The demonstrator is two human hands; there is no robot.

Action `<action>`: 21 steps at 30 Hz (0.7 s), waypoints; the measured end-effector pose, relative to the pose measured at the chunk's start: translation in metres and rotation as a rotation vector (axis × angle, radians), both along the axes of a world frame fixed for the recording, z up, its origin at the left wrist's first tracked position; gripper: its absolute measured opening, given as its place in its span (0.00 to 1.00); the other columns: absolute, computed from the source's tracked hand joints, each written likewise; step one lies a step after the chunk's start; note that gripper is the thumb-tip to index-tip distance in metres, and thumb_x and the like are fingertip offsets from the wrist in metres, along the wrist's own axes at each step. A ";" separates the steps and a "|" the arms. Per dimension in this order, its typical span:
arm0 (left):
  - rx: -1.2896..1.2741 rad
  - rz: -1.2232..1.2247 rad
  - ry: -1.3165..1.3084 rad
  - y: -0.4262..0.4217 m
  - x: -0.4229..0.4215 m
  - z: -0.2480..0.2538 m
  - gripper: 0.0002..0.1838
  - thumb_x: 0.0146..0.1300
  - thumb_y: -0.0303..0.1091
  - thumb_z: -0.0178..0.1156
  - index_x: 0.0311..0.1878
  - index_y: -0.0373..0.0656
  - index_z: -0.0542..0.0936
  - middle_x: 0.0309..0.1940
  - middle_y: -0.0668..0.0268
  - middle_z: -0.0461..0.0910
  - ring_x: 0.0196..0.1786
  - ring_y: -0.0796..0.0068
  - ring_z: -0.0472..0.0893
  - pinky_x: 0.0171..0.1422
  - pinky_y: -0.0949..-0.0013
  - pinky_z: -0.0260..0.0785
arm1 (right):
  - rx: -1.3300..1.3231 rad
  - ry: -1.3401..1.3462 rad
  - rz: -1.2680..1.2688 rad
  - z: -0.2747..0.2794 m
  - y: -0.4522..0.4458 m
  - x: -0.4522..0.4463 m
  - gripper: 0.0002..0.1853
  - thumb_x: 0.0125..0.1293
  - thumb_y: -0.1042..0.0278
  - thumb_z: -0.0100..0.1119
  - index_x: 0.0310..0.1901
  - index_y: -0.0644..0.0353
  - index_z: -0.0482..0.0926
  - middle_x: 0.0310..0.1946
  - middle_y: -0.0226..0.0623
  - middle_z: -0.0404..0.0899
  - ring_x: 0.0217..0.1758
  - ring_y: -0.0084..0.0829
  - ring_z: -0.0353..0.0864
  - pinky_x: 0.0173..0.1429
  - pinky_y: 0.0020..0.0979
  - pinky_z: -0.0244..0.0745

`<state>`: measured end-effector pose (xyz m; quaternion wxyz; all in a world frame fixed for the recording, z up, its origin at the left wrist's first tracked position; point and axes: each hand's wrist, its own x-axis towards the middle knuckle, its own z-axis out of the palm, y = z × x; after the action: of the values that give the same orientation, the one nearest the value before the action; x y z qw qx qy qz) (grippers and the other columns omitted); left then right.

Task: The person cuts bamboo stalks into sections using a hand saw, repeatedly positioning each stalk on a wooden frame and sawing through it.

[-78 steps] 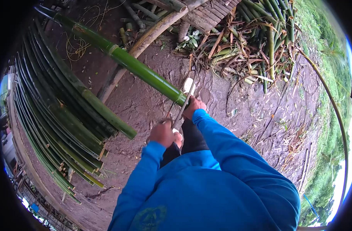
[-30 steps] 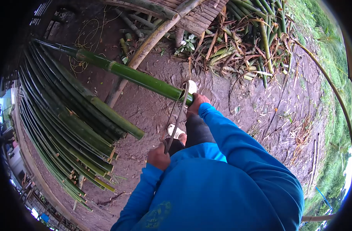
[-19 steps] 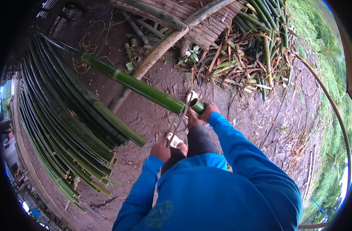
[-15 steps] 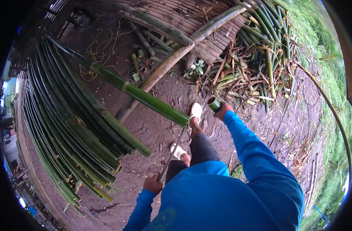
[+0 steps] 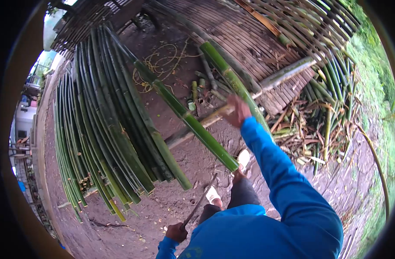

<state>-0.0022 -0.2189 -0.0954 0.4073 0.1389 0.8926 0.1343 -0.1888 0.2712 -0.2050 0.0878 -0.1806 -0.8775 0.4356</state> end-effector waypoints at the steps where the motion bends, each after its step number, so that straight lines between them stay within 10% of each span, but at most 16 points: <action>1: 0.013 0.031 0.014 -0.006 0.006 0.002 0.07 0.48 0.36 0.57 0.24 0.43 0.74 0.19 0.51 0.76 0.25 0.46 0.77 0.31 0.51 0.71 | -0.013 -0.248 0.088 -0.018 -0.021 0.036 0.53 0.42 0.39 0.69 0.64 0.66 0.59 0.55 0.57 0.70 0.59 0.51 0.70 0.64 0.42 0.65; 3: 0.007 0.096 -0.012 -0.015 0.017 0.008 0.08 0.48 0.37 0.58 0.24 0.43 0.74 0.19 0.52 0.76 0.26 0.47 0.77 0.32 0.52 0.72 | -0.135 -0.773 0.308 -0.044 -0.063 0.098 0.63 0.38 0.30 0.68 0.69 0.66 0.51 0.60 0.61 0.65 0.65 0.53 0.65 0.69 0.42 0.60; 6: -0.018 0.157 -0.058 -0.035 0.034 0.013 0.08 0.46 0.37 0.59 0.25 0.44 0.75 0.20 0.53 0.77 0.26 0.50 0.78 0.32 0.53 0.72 | -0.221 -0.742 0.225 -0.085 -0.122 0.132 0.48 0.43 0.42 0.68 0.61 0.66 0.61 0.47 0.60 0.75 0.53 0.55 0.76 0.57 0.45 0.71; 13: -0.171 0.079 -0.155 -0.038 0.037 0.014 0.11 0.48 0.39 0.58 0.34 0.47 0.78 0.23 0.53 0.78 0.29 0.49 0.79 0.36 0.53 0.73 | -0.504 -0.430 0.314 0.015 -0.270 0.010 0.44 0.53 0.42 0.60 0.62 0.67 0.59 0.50 0.61 0.73 0.54 0.56 0.73 0.58 0.46 0.70; 15: -0.106 0.044 -0.110 -0.027 0.029 0.018 0.10 0.48 0.39 0.59 0.34 0.46 0.78 0.23 0.53 0.78 0.29 0.49 0.79 0.36 0.53 0.73 | -0.187 -0.086 0.405 -0.005 -0.294 -0.010 0.42 0.53 0.44 0.61 0.62 0.65 0.61 0.56 0.58 0.69 0.59 0.53 0.69 0.61 0.44 0.68; 19: 0.021 -0.002 -0.044 -0.018 0.020 0.020 0.08 0.46 0.37 0.61 0.26 0.44 0.76 0.19 0.54 0.76 0.25 0.51 0.78 0.31 0.56 0.72 | -0.174 0.010 0.329 -0.026 -0.208 0.045 0.37 0.51 0.49 0.65 0.60 0.62 0.67 0.61 0.51 0.65 0.66 0.49 0.62 0.67 0.39 0.61; 21: 0.107 -0.006 0.006 -0.014 0.014 0.011 0.09 0.45 0.35 0.63 0.21 0.42 0.75 0.16 0.55 0.75 0.22 0.54 0.77 0.28 0.59 0.71 | -0.115 -0.203 -0.098 -0.046 -0.136 0.117 0.36 0.43 0.58 0.73 0.56 0.57 0.70 0.57 0.48 0.68 0.61 0.47 0.67 0.66 0.40 0.63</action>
<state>0.0117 -0.2326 -0.0845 0.3969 0.1635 0.8850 0.1802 -0.0717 0.1354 -0.2514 0.0093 -0.2712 -0.8456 0.4597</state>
